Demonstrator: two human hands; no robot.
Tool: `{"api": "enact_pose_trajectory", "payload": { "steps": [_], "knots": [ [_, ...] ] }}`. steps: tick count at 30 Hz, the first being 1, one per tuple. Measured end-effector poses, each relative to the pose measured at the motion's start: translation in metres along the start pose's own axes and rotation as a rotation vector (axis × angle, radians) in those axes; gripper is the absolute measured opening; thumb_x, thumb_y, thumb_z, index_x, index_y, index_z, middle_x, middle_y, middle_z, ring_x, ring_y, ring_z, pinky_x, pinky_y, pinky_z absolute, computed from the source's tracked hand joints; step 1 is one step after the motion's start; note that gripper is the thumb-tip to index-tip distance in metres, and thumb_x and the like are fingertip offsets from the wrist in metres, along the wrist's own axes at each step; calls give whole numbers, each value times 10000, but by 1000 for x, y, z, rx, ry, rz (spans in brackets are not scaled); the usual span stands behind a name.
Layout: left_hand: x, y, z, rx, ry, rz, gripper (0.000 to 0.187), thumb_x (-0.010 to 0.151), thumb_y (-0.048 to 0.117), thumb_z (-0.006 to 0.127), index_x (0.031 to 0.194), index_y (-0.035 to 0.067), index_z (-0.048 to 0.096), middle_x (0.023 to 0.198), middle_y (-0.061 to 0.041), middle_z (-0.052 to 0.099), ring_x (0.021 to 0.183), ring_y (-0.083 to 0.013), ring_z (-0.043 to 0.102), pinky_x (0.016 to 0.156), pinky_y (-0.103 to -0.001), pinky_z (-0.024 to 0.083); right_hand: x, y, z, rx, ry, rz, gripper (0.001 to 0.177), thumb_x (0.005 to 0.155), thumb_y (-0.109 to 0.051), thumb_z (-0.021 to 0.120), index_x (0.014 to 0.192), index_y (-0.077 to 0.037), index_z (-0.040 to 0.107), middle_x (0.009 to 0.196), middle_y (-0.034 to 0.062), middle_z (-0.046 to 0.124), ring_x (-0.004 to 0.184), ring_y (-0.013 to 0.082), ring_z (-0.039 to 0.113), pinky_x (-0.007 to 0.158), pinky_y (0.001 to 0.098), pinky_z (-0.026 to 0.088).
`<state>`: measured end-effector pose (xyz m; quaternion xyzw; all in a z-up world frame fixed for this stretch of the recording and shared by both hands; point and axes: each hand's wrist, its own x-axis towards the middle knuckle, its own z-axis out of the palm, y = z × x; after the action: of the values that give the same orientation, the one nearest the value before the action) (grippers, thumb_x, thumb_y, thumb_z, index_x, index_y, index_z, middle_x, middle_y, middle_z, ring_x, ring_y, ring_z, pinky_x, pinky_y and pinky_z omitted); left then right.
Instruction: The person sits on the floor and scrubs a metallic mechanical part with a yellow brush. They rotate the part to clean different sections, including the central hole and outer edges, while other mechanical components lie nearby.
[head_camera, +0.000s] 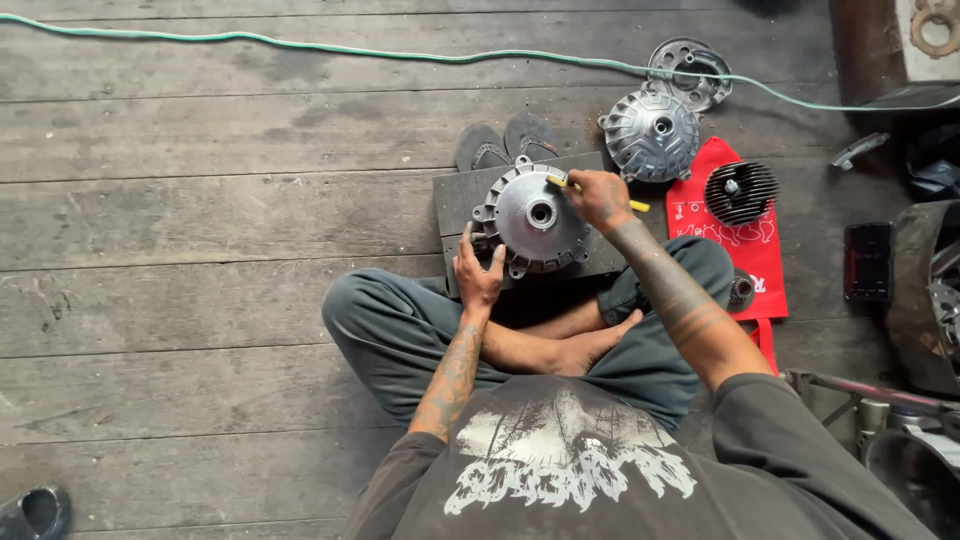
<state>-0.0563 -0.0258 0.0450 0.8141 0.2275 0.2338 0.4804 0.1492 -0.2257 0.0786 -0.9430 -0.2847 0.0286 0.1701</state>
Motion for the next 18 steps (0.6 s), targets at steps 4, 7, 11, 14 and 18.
{"api": "enact_pose_trajectory", "payload": {
  "steps": [4,7,11,14,18],
  "knots": [
    [1,2,0,9,-12,5,751,911,469,709,1515,96,466,1220,-149,665,1115,-372,673,942,-496,452,29,-21,22,31,-87,36,181,921,-407,678,906,-226,667,798,79,712,852,373,718,748,472,526],
    [2,-3,1,49,-19,26,715,932,423,681,1523,93,452,1220,-150,657,1113,-387,670,936,-522,457,35,-43,36,-56,-111,-39,166,893,-449,704,881,-286,678,760,-2,727,844,285,750,789,404,470],
    [3,-3,-1,-30,26,39,608,969,265,593,1526,71,444,1195,-152,649,1081,-390,663,926,-500,484,9,-67,32,-20,-216,-125,140,920,-441,655,920,-302,672,871,18,765,919,294,750,885,433,417],
    [3,-5,-3,-53,39,36,597,971,250,587,1518,53,452,1194,-157,644,1082,-385,663,938,-479,491,-27,-71,19,3,-232,-160,94,922,-386,664,922,-293,677,868,36,753,903,304,742,843,443,426],
    [2,8,-5,16,-14,74,701,915,318,682,1526,66,451,1209,-155,635,1109,-385,657,939,-511,475,-66,-42,4,111,-190,-127,134,956,-396,664,957,-263,673,870,88,710,892,360,707,771,464,491]
  ]
}}
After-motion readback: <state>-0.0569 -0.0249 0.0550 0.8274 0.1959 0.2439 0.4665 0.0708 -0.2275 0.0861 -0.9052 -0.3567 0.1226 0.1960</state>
